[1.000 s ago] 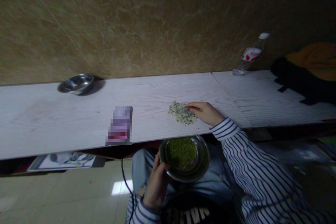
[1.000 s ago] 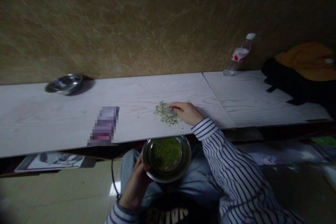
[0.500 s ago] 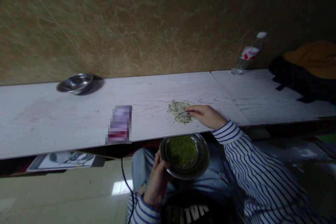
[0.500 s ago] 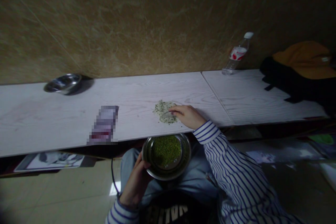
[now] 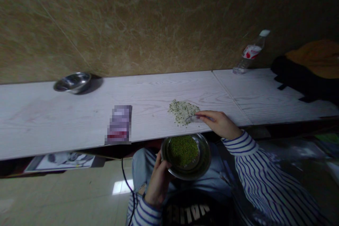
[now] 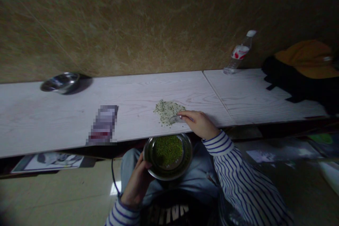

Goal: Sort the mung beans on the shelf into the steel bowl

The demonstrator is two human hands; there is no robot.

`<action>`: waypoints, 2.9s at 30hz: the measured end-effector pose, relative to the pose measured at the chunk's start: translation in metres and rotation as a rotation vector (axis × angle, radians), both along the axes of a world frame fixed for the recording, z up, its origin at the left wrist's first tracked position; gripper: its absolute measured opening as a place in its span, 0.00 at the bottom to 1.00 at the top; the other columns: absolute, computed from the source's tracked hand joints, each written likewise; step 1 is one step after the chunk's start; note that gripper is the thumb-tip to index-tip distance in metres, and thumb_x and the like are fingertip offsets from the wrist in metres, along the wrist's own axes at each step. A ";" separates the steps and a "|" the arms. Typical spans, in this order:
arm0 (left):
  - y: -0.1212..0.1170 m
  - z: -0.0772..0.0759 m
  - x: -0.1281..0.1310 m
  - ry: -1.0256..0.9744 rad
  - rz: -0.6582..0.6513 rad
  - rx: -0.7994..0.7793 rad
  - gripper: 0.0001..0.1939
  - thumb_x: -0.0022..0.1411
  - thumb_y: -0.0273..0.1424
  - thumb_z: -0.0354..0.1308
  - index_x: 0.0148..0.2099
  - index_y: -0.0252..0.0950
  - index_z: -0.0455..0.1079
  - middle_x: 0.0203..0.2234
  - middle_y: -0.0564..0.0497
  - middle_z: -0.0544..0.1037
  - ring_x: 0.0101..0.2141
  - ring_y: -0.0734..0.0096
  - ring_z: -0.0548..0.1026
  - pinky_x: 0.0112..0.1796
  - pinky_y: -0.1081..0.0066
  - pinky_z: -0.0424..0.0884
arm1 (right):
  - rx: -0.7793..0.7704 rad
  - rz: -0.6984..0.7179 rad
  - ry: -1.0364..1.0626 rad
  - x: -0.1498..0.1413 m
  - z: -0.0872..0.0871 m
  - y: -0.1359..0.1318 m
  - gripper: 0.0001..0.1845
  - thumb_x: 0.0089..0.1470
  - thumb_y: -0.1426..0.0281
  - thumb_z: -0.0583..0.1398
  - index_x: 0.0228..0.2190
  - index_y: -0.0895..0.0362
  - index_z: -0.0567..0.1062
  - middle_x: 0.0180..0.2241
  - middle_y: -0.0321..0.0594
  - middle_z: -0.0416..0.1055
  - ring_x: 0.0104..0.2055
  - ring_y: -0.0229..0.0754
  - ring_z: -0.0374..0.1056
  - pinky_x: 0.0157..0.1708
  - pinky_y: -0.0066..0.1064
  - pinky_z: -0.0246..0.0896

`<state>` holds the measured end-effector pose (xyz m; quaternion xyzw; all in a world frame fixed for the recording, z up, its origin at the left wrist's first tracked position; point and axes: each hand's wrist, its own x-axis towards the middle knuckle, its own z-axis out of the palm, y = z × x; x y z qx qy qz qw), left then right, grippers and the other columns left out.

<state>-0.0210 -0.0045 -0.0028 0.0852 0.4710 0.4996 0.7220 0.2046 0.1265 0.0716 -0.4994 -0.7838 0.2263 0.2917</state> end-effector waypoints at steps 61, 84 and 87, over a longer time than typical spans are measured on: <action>-0.001 -0.005 0.002 0.009 -0.028 0.007 0.30 0.49 0.25 0.55 0.56 0.45 0.63 0.43 0.50 0.71 0.38 0.65 0.68 0.33 0.68 0.67 | 0.132 -0.319 -0.144 0.020 -0.014 -0.029 0.16 0.55 0.71 0.53 0.42 0.54 0.77 0.41 0.42 0.77 0.42 0.46 0.74 0.45 0.38 0.69; -0.003 -0.002 0.004 -0.008 -0.033 -0.016 0.32 0.49 0.24 0.55 0.58 0.45 0.62 0.42 0.50 0.72 0.37 0.67 0.68 0.32 0.70 0.67 | 0.090 -0.303 -0.212 0.025 -0.006 -0.050 0.15 0.56 0.69 0.53 0.42 0.56 0.76 0.41 0.42 0.77 0.42 0.46 0.74 0.46 0.37 0.68; -0.002 -0.003 0.005 -0.013 -0.039 -0.008 0.31 0.49 0.23 0.54 0.57 0.45 0.63 0.42 0.51 0.71 0.37 0.68 0.68 0.33 0.70 0.67 | 0.102 -0.308 -0.216 0.024 -0.007 -0.053 0.15 0.56 0.69 0.53 0.42 0.55 0.77 0.41 0.42 0.77 0.41 0.45 0.74 0.46 0.37 0.68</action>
